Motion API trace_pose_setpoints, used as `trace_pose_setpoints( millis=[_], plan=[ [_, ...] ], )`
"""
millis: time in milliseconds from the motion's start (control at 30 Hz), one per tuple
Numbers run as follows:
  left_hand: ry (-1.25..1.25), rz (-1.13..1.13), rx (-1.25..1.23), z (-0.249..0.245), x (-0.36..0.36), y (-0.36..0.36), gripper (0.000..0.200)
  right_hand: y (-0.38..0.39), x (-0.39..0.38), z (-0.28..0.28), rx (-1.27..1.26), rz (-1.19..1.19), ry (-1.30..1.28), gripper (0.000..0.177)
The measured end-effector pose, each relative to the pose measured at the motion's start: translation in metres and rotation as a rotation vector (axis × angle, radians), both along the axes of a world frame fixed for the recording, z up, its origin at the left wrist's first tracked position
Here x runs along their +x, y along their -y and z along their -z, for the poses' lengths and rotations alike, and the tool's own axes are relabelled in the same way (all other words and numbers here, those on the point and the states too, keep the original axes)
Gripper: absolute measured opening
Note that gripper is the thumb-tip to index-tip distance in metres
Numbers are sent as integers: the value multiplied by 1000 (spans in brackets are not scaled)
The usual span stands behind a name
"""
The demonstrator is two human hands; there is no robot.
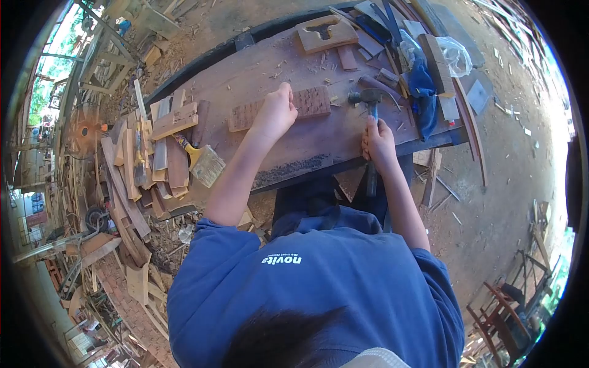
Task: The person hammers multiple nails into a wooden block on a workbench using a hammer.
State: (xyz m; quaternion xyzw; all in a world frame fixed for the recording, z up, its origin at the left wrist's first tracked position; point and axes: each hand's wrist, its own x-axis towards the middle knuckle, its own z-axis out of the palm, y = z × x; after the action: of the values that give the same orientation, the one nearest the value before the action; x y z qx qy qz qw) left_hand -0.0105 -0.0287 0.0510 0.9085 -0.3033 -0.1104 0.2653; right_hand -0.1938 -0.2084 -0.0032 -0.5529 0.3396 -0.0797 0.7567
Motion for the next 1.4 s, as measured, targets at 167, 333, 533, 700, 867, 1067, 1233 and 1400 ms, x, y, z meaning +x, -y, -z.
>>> trace_pose_setpoints(
  millis=[167,333,533,700,867,1067,1233,1400],
  plan=[
    [25,34,31,0,1,8,16,1,0,1,29,4,2,32],
    [-45,3,-43,-3,-8,15,20,1,0,-2,57,11,-21,30],
    [43,-143,-367,25,-28,10,26,3,0,4,57,4,-19,29],
    [29,-164,-578,56,-30,-3,30,-2,0,9,-299,-66,-78,33],
    [-4,-202,-670,67,-31,-6,31,-26,5,-20,-517,-146,-91,33],
    [40,-246,-687,62,-33,-2,31,-57,26,-87,-705,-288,-26,27],
    [70,-232,-705,67,-30,-5,34,-65,39,-70,-788,-362,10,30],
    [74,-260,-697,70,-30,-6,36,-68,47,-80,-845,-459,-98,29]
  ],
)
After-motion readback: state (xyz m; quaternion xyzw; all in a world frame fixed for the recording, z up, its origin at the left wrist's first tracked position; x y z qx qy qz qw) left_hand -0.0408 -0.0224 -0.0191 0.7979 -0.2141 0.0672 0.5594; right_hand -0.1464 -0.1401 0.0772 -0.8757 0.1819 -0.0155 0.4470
